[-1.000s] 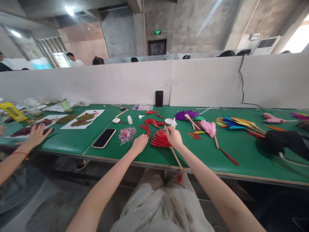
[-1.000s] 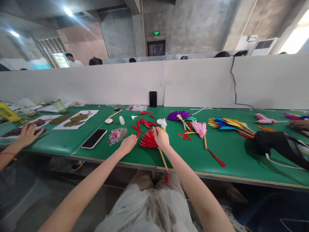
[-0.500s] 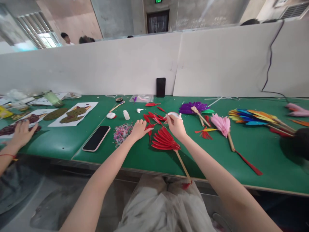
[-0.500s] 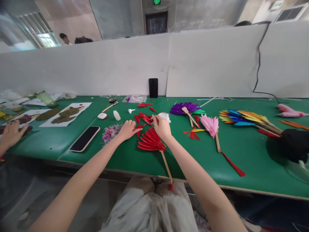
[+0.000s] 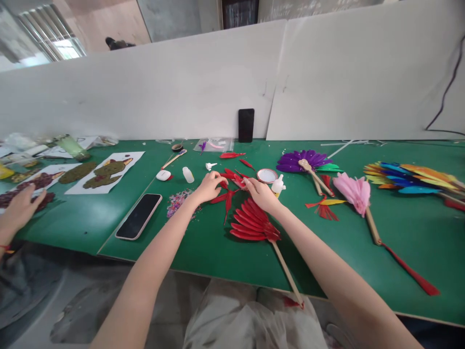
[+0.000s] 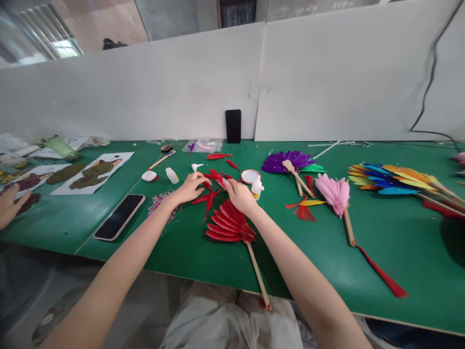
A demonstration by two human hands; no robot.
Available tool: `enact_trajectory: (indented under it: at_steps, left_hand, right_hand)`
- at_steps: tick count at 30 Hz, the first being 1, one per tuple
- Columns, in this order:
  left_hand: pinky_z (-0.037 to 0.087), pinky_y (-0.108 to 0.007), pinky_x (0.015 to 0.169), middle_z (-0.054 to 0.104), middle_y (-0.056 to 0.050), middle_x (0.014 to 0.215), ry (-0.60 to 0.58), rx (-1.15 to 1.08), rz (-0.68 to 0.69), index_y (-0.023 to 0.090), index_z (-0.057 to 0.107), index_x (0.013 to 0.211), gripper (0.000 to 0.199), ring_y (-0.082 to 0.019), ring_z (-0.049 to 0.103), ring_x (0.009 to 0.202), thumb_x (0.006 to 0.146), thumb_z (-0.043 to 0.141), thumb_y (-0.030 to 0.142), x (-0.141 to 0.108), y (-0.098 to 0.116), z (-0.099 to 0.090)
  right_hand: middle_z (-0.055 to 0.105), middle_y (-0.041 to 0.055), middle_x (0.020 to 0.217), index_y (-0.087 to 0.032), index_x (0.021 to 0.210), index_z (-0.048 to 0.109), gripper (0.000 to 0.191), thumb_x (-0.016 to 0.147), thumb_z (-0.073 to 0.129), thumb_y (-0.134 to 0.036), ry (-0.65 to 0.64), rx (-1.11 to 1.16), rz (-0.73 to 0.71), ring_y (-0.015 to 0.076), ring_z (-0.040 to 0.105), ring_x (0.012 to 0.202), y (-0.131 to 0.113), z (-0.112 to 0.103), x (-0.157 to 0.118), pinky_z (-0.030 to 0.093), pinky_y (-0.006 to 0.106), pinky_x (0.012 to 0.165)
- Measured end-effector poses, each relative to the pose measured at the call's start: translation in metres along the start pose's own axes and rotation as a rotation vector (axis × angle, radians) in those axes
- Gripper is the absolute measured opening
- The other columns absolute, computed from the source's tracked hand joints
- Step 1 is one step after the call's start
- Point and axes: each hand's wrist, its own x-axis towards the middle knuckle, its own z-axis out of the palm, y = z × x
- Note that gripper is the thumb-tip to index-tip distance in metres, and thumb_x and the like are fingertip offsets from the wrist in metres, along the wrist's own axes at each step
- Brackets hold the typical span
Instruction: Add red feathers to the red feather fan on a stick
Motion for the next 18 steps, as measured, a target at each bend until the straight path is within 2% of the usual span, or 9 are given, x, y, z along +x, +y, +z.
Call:
enact_trajectory:
  at_steps: [3, 5, 10, 15, 18]
  left_hand:
    - [0.036, -0.040, 0.094, 0.047, -0.006, 0.107, 0.005, 0.005, -0.005, 0.022, 0.063, 0.085, 0.012, -0.023, 0.045, 0.103, 0.076, 0.057, 0.017, 0.000, -0.004, -0.001]
    - [0.036, -0.040, 0.094, 0.049, -0.006, 0.109, 0.027, -0.004, -0.014, 0.022, 0.061, 0.084, 0.008, -0.023, 0.045, 0.104, 0.079, 0.056, 0.019, -0.002, -0.005, -0.001]
    - [0.034, -0.037, 0.095, 0.059, -0.003, 0.104, 0.076, -0.077, 0.028, 0.021, 0.055, 0.084, 0.009, -0.020, 0.049, 0.103, 0.082, 0.050, 0.013, -0.009, 0.001, -0.003]
    - [0.040, -0.033, 0.085, 0.062, -0.002, 0.091, 0.146, -0.193, -0.074, 0.020, 0.053, 0.084, 0.011, -0.018, 0.052, 0.091, 0.083, 0.045, 0.012, -0.011, 0.008, -0.008]
    - [0.042, -0.031, 0.079, 0.060, -0.003, 0.087, 0.208, -0.202, -0.150, 0.019, 0.052, 0.098, 0.014, -0.016, 0.054, 0.081, 0.086, 0.045, 0.023, -0.012, 0.008, -0.006]
  right_hand:
    - [0.071, 0.0058, 0.093, -0.019, 0.102, 0.059, 0.033, 0.096, 0.031, -0.034, -0.001, 0.021, 0.006, 0.0195, 0.065, 0.092, 0.002, -0.002, -0.005, 0.044, 0.026, 0.080]
    - [0.070, 0.0057, 0.095, -0.019, 0.102, 0.060, 0.033, 0.095, 0.032, -0.035, 0.022, 0.048, 0.005, 0.0195, 0.064, 0.093, 0.002, -0.004, -0.009, 0.044, 0.027, 0.081]
    - [0.069, 0.0061, 0.097, -0.018, 0.103, 0.060, 0.035, 0.094, 0.033, -0.038, 0.107, 0.126, 0.007, 0.0199, 0.062, 0.092, -0.004, -0.008, -0.017, 0.045, 0.030, 0.082]
    - [0.070, 0.0063, 0.093, -0.021, 0.101, 0.061, 0.034, 0.093, 0.034, -0.041, 0.149, 0.185, 0.041, 0.0211, 0.063, 0.085, -0.009, -0.009, -0.020, 0.047, 0.033, 0.079]
    - [0.070, 0.0044, 0.082, -0.023, 0.097, 0.061, 0.031, 0.093, 0.034, -0.039, 0.180, 0.176, 0.032, 0.0197, 0.064, 0.077, -0.009, -0.009, -0.020, 0.048, 0.033, 0.076]
